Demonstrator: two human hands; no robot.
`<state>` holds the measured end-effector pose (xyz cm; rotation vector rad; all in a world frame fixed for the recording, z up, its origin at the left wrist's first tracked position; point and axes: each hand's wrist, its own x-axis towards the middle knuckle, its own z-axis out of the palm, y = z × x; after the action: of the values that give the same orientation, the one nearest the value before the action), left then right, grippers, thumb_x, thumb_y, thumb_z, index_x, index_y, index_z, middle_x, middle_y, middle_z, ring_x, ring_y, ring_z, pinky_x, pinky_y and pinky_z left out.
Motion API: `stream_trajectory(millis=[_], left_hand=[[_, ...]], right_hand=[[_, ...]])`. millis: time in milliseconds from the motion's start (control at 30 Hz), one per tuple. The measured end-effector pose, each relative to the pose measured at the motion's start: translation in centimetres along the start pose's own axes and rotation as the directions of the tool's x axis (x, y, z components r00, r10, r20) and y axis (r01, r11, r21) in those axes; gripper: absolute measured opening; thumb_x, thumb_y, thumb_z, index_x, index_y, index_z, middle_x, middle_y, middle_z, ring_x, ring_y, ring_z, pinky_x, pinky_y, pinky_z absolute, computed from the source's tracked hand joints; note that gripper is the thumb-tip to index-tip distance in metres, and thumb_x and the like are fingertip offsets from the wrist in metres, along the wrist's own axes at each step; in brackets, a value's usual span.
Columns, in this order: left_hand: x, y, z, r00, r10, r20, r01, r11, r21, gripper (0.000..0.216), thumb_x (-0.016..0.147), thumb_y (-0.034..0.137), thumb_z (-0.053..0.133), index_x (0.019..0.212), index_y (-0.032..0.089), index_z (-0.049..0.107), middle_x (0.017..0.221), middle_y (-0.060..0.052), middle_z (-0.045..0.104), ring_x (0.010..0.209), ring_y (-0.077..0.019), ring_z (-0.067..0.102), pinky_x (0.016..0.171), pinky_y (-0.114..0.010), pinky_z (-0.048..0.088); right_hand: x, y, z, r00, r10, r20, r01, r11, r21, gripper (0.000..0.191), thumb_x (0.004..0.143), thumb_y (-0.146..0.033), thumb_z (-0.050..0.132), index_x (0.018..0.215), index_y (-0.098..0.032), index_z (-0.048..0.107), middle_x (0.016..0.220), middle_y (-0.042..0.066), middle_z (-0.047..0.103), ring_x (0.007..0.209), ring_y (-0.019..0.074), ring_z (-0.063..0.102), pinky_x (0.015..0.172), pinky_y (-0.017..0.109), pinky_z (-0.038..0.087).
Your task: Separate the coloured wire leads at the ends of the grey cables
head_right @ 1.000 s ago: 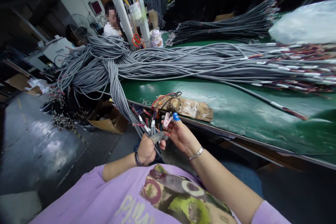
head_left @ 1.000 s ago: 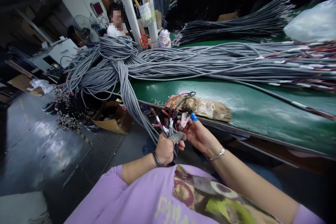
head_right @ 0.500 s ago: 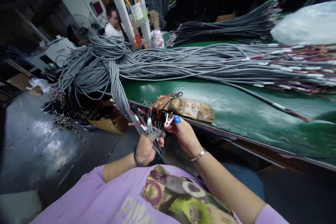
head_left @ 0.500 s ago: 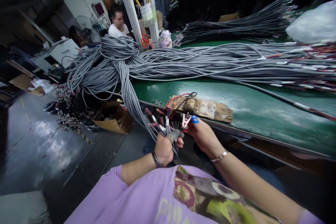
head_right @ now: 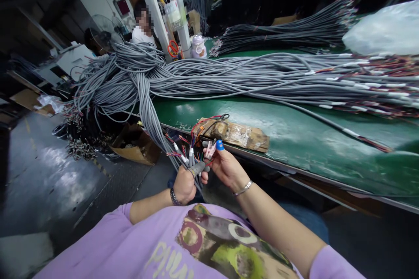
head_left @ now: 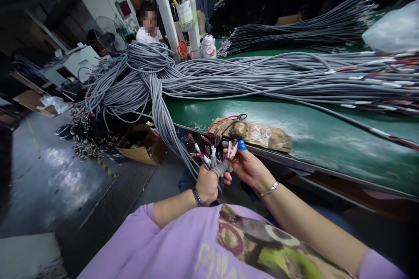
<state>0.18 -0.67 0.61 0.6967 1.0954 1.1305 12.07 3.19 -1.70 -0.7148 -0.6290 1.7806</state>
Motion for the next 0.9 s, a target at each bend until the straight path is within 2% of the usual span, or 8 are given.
stream_trajectory(millis=[167, 267, 333, 500, 667, 733, 800, 900], left_hand=[[-0.4, -0.2, -0.4, 1.0, 0.01, 0.009, -0.01, 1.0, 0.017, 0.044, 0.057, 0.051, 0.078, 0.064, 0.012, 0.059, 0.052, -0.001, 0.058, 0.043, -0.0093, 0.05, 0.043, -0.022, 0.04], [-0.7, -0.6, -1.1, 1.0, 0.02, 0.016, -0.021, 0.999, 0.05, 0.042, 0.059, 0.05, 0.078, 0.062, 0.013, 0.059, 0.046, 0.0, 0.055, 0.04, -0.0083, 0.047, 0.043, -0.021, 0.039], [-0.8, -1.1, -1.6, 0.999, 0.021, 0.03, -0.023, 0.997, 0.074, 0.042, 0.06, 0.05, 0.078, 0.061, 0.013, 0.059, 0.045, 0.0, 0.054, 0.04, -0.0083, 0.047, 0.043, -0.022, 0.039], [-0.9, -1.7, -2.5, 0.995, 0.017, 0.095, -0.029, 0.992, 0.124, 0.042, 0.063, 0.051, 0.076, 0.063, 0.012, 0.062, 0.047, -0.002, 0.058, 0.041, -0.0094, 0.05, 0.045, -0.022, 0.041], [-1.1, -0.9, -2.7, 0.946, -0.095, 0.309, 0.002, 0.958, 0.288, 0.039, 0.064, 0.047, 0.078, 0.059, 0.012, 0.064, 0.05, -0.004, 0.061, 0.043, -0.0113, 0.053, 0.049, -0.025, 0.046], [-1.1, -0.7, -2.8, 0.923, -0.155, 0.352, 0.024, 0.936, 0.35, 0.037, 0.064, 0.046, 0.078, 0.059, 0.012, 0.064, 0.051, -0.005, 0.061, 0.043, -0.0118, 0.054, 0.049, -0.025, 0.046], [-0.9, -0.7, -2.9, 0.929, -0.163, 0.333, 0.037, 0.934, 0.354, 0.036, 0.064, 0.045, 0.077, 0.06, 0.011, 0.065, 0.05, -0.005, 0.061, 0.043, -0.012, 0.054, 0.048, -0.025, 0.046], [-0.5, -1.0, -2.9, 0.966, -0.096, 0.24, 0.032, 0.965, 0.26, 0.036, 0.065, 0.046, 0.076, 0.063, 0.011, 0.065, 0.05, -0.004, 0.061, 0.042, -0.0114, 0.054, 0.047, -0.024, 0.046]], right_hand=[[-0.8, -0.6, -0.9, 0.991, 0.114, 0.077, -0.112, 0.993, -0.021, 0.055, 0.072, -0.074, 0.059, 0.083, -0.02, 0.066, 0.075, 0.005, 0.068, 0.063, 0.0175, 0.06, 0.061, 0.032, 0.049], [-1.5, -1.3, -1.7, 0.959, 0.248, 0.138, -0.226, 0.962, -0.156, 0.054, 0.071, -0.072, 0.062, 0.076, -0.018, 0.066, 0.072, 0.005, 0.067, 0.063, 0.016, 0.06, 0.064, 0.031, 0.049], [-1.8, -1.9, -2.0, 0.946, 0.297, 0.134, -0.249, 0.924, -0.289, 0.048, 0.071, -0.064, 0.069, 0.072, -0.017, 0.066, 0.069, 0.005, 0.066, 0.061, 0.0154, 0.059, 0.063, 0.031, 0.048], [-2.0, -2.9, -1.0, 0.963, 0.236, 0.131, -0.135, 0.842, -0.523, 0.031, 0.064, -0.04, 0.082, 0.064, -0.015, 0.064, 0.06, 0.0, 0.061, 0.054, 0.0097, 0.05, 0.055, 0.024, 0.039], [-2.2, -2.9, 0.3, 0.929, 0.295, 0.224, -0.106, 0.792, -0.602, 0.028, 0.071, -0.041, 0.076, 0.072, -0.015, 0.07, 0.062, 0.002, 0.065, 0.053, 0.011, 0.051, 0.053, 0.025, 0.038], [-2.3, -2.7, 0.3, 0.917, 0.315, 0.244, -0.113, 0.792, -0.6, 0.028, 0.073, -0.042, 0.075, 0.075, -0.015, 0.071, 0.065, 0.003, 0.067, 0.053, 0.0116, 0.052, 0.052, 0.025, 0.038], [-2.4, -2.5, -0.1, 0.937, 0.278, 0.213, -0.112, 0.815, -0.569, 0.029, 0.072, -0.043, 0.076, 0.073, -0.015, 0.07, 0.065, 0.003, 0.066, 0.054, 0.0112, 0.052, 0.053, 0.025, 0.039], [-2.6, -2.1, -1.2, 0.977, 0.204, 0.065, -0.147, 0.86, -0.488, 0.035, 0.068, -0.049, 0.078, 0.071, -0.016, 0.066, 0.067, 0.003, 0.065, 0.058, 0.0116, 0.054, 0.056, 0.025, 0.043]])
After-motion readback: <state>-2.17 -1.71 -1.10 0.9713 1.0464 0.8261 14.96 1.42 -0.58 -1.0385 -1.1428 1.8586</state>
